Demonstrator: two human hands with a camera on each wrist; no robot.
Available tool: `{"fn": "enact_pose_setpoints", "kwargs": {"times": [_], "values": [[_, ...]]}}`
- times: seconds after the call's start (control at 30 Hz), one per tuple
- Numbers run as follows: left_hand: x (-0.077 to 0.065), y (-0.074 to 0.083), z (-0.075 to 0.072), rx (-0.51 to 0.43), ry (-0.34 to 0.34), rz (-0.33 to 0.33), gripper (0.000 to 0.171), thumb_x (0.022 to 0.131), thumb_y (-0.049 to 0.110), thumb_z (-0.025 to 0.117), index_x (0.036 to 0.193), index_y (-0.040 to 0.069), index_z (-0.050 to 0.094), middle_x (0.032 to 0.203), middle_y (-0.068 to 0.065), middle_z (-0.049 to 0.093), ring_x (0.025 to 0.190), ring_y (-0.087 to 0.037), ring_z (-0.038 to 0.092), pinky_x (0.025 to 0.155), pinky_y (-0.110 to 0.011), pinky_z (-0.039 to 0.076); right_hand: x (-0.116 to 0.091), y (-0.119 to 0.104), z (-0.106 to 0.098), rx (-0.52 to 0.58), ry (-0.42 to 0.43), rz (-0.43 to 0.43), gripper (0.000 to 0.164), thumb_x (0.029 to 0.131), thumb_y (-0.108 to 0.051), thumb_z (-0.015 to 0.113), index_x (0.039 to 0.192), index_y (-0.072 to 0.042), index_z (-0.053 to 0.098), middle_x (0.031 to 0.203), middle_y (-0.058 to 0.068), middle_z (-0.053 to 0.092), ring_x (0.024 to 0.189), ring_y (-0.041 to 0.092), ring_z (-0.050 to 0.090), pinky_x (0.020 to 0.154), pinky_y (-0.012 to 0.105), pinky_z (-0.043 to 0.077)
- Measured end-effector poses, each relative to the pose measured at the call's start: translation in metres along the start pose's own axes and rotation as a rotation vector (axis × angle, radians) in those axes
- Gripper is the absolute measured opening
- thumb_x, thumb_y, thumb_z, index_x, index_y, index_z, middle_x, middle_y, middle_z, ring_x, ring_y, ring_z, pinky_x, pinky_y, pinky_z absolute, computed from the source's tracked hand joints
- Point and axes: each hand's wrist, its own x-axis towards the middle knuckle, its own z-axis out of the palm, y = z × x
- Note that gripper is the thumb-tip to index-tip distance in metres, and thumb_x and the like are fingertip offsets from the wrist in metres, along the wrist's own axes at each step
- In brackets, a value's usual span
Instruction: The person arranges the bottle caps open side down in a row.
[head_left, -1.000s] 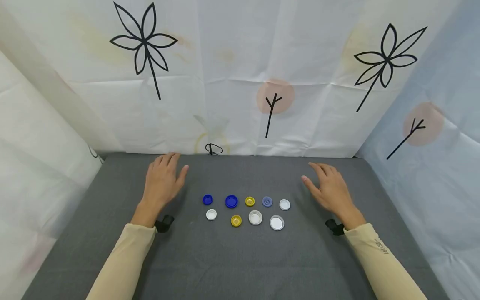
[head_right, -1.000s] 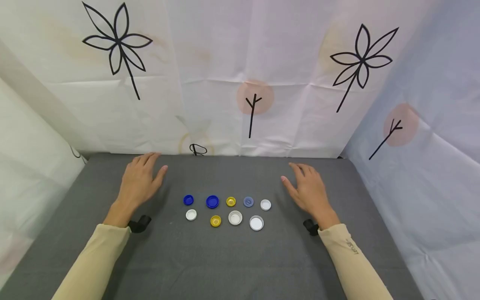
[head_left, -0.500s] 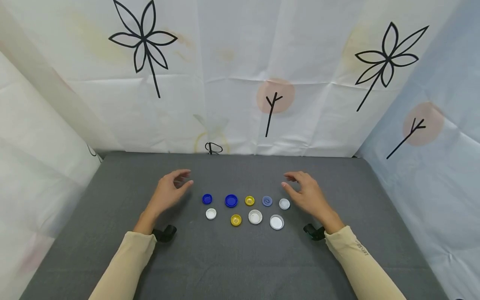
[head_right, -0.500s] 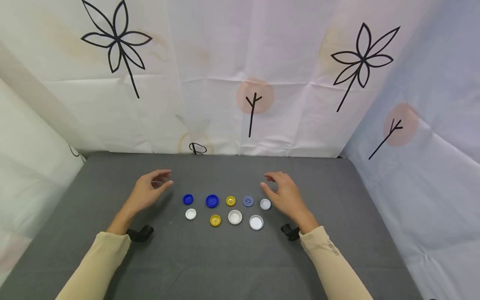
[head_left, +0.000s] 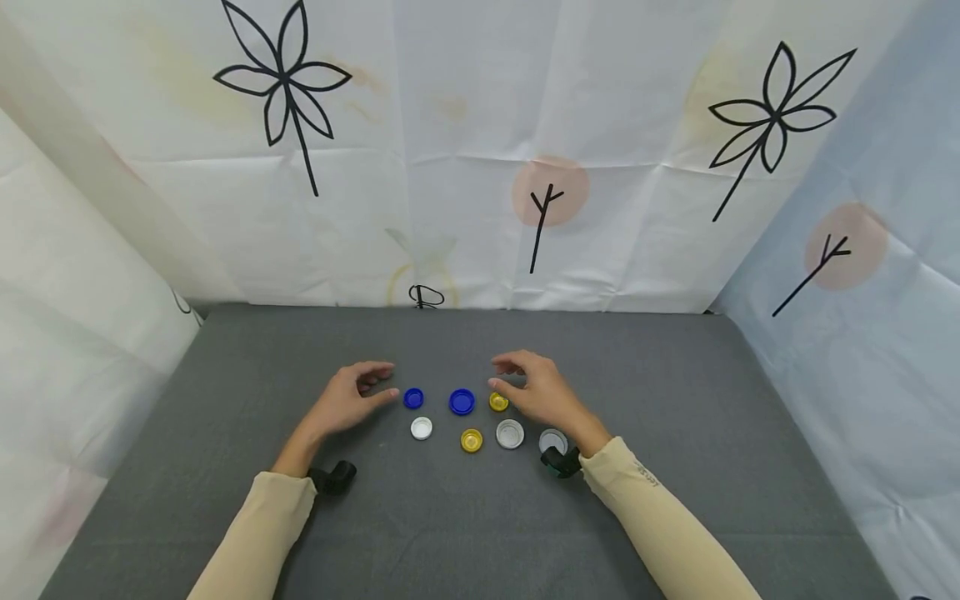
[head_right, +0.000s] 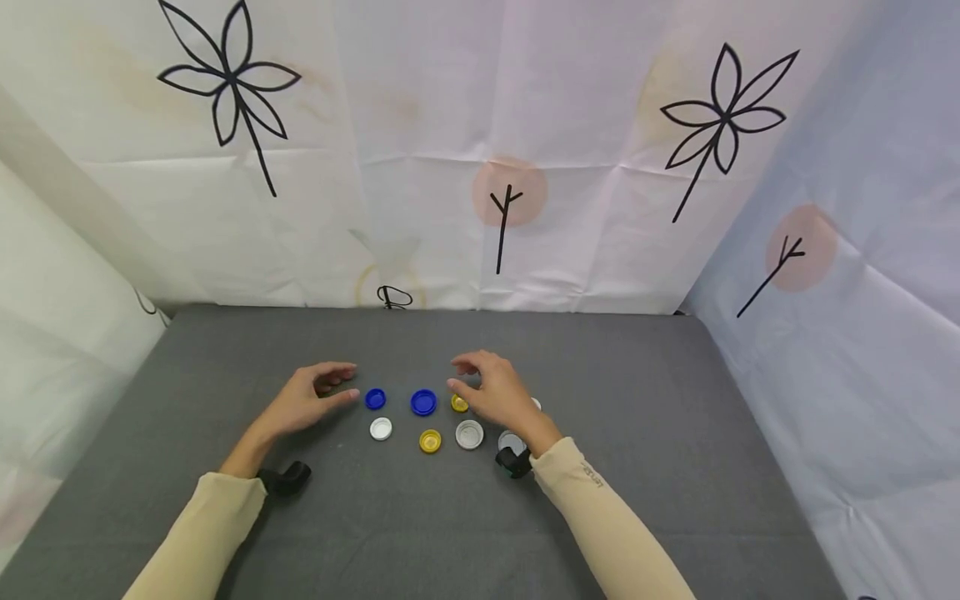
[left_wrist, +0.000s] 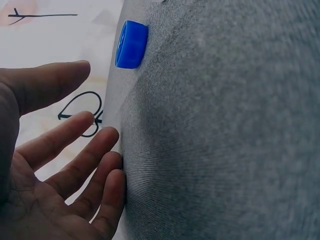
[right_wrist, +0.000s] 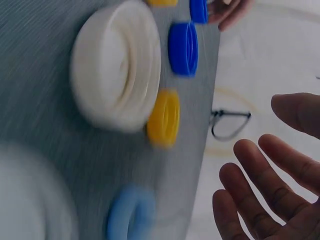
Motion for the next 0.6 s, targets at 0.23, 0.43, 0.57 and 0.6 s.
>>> {"fn": "enact_pose_setpoints", "kwargs": {"times": [0.23,0.43,0.57,0.6], "values": [[0.000,0.000,0.005,0.008,-0.021,0.030,0.044,0.092,0.017,0.077,0.131,0.000,0.065,0.117,-0.013,0.069,0.107,-0.030,0.062,0.091,-0.049,0.050,0.022,-0.011,0.026,0.058,-0.112,0.001,0.040,0.097,-0.019,0.072,0.131,-0.001,0.064,0.123,0.013,0.067,0.114,0.028,0.063,0.099,0.047,0.050],[0.002,0.001,0.007,0.002,-0.059,0.033,0.043,0.091,0.017,0.078,0.129,0.001,0.067,0.111,-0.009,0.071,0.100,-0.025,0.061,0.086,-0.043,0.050,0.037,-0.018,0.043,0.048,-0.179,0.023,0.041,0.095,-0.020,0.075,0.131,-0.003,0.066,0.121,0.009,0.069,0.114,0.024,0.064,0.098,0.042,0.051],[0.002,0.003,0.007,-0.016,-0.090,0.034,0.042,0.091,0.017,0.079,0.128,0.000,0.068,0.111,-0.009,0.071,0.098,-0.024,0.061,0.083,-0.040,0.050,0.046,-0.022,0.053,0.037,-0.248,0.036,0.042,0.093,-0.019,0.077,0.131,-0.003,0.066,0.122,0.008,0.069,0.114,0.023,0.064,0.098,0.038,0.051],[0.002,0.003,0.007,-0.021,-0.094,0.034,0.042,0.090,0.016,0.079,0.128,0.000,0.068,0.111,-0.009,0.071,0.098,-0.024,0.061,0.082,-0.040,0.050,0.048,-0.023,0.055,0.030,-0.263,0.039,0.042,0.093,-0.020,0.078,0.130,-0.004,0.066,0.122,0.008,0.069,0.114,0.022,0.064,0.097,0.037,0.051]]}}
